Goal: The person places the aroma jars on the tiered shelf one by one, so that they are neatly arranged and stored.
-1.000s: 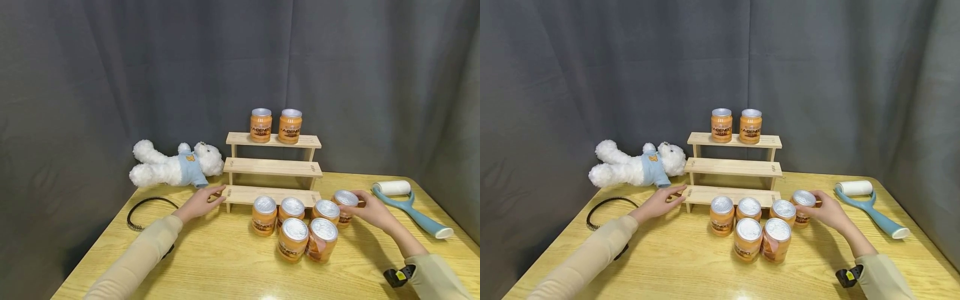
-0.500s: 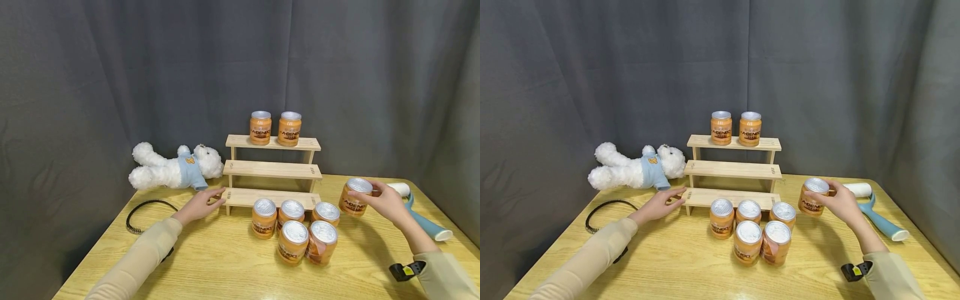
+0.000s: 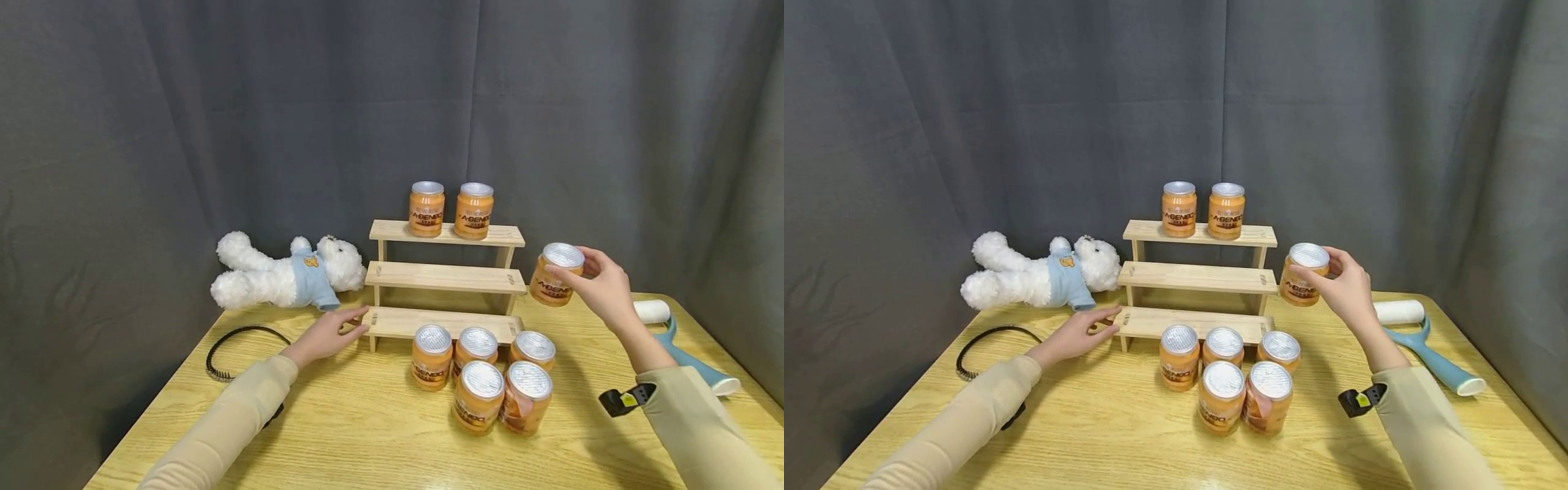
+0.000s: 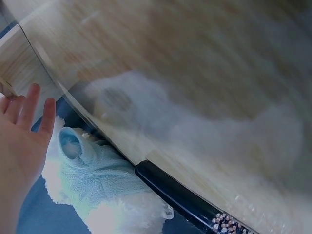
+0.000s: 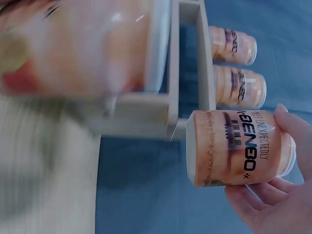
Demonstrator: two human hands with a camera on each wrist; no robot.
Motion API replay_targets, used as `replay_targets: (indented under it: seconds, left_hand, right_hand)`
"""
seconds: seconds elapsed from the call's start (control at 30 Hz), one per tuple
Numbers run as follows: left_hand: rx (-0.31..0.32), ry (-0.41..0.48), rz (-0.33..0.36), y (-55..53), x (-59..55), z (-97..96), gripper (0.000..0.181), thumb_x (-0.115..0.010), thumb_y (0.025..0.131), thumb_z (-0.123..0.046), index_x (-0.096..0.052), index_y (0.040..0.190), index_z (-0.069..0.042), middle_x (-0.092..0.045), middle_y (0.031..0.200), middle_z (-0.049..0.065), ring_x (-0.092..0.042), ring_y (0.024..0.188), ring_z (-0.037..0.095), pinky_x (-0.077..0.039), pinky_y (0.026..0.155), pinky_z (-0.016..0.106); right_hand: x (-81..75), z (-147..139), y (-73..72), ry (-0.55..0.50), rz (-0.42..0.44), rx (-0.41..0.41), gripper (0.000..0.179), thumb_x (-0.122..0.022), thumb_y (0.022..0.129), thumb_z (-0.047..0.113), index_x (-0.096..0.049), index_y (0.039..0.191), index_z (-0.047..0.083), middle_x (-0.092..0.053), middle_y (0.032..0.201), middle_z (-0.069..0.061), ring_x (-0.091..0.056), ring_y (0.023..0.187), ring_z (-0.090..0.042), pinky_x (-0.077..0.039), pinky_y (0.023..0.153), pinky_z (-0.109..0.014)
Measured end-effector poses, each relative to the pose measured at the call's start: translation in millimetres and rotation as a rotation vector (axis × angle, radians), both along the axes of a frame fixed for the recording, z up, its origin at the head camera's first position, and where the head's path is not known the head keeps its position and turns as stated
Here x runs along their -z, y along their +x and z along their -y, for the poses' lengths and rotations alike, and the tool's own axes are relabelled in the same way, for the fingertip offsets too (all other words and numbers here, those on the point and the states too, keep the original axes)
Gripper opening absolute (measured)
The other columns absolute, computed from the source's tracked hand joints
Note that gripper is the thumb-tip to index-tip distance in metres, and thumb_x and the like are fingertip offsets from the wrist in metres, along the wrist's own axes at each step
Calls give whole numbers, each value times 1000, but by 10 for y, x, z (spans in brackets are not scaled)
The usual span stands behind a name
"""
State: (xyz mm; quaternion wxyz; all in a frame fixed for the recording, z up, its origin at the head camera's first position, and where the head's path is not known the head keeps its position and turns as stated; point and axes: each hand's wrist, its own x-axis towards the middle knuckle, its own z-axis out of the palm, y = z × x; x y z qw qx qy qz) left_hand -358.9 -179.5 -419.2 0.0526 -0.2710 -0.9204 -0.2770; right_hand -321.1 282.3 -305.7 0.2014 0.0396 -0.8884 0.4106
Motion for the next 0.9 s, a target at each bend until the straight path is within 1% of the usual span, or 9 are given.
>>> replay_targets:
  seconds: [0.13, 0.27, 0.43, 0.53, 0.7, 0.8, 0.9]
  left_hand:
    - [4, 6, -2, 2, 2, 9, 53, -52, 96, -40, -44, 142, -14, -50, 140, 5, -58, 114, 22, -45, 101, 42]
    - [6, 10, 2, 2, 4, 16, 54, -52, 96, -40, -44, 141, -13, -49, 141, 5, -58, 115, 23, -45, 101, 42]
    - [4, 10, 6, -1, 7, 19, 54, -51, 96, -41, -44, 141, -13, -48, 141, 5, -56, 117, 24, -44, 102, 43]
    - [4, 10, 1, -7, 13, 19, 55, -51, 96, -42, -43, 141, -13, -48, 141, 5, -56, 118, 24, -44, 102, 43]
    - [3, 13, -10, -14, 15, 14, 54, -51, 96, -41, -44, 141, -13, -50, 140, 5, -57, 116, 24, -45, 101, 42]
    - [11, 24, -6, -10, 11, 5, 52, -52, 96, -39, -45, 141, -13, -50, 140, 5, -58, 115, 24, -45, 100, 42]
    - [10, 29, 4, -7, 12, -2, 52, -53, 96, -38, -45, 141, -14, -50, 140, 4, -58, 114, 22, -46, 99, 41]
  right_hand:
    - [-69, 218, -86, -50, 12, -33, 79, -64, 84, 50, -38, 141, 1, -50, 135, -22, -49, 123, -37, -43, 95, -52]
    - [-119, 450, -170, -90, 23, -92, 80, -64, 83, 51, -38, 142, 3, -51, 135, -19, -51, 121, -31, -45, 93, -44]
    - [-201, 765, -299, -151, 16, -162, 79, -67, 82, 50, -39, 141, 6, -52, 135, -15, -53, 119, -27, -47, 92, -39]
    - [-246, 956, -385, -186, 16, -205, 78, -69, 81, 47, -40, 140, 6, -53, 134, -15, -53, 118, -26, -47, 93, -38]
    - [-275, 1255, -507, -207, 13, -271, 77, -72, 81, 41, -40, 140, 4, -54, 133, -16, -54, 118, -27, -48, 95, -41]
    - [-266, 1418, -557, -221, 29, -301, 76, -73, 81, 39, -40, 139, 3, -54, 131, -17, -54, 116, -27, -48, 95, -41]
    - [-239, 1555, -601, -212, 59, -317, 76, -73, 80, 40, -40, 137, 3, -54, 128, -16, -55, 114, -27, -49, 93, -40]
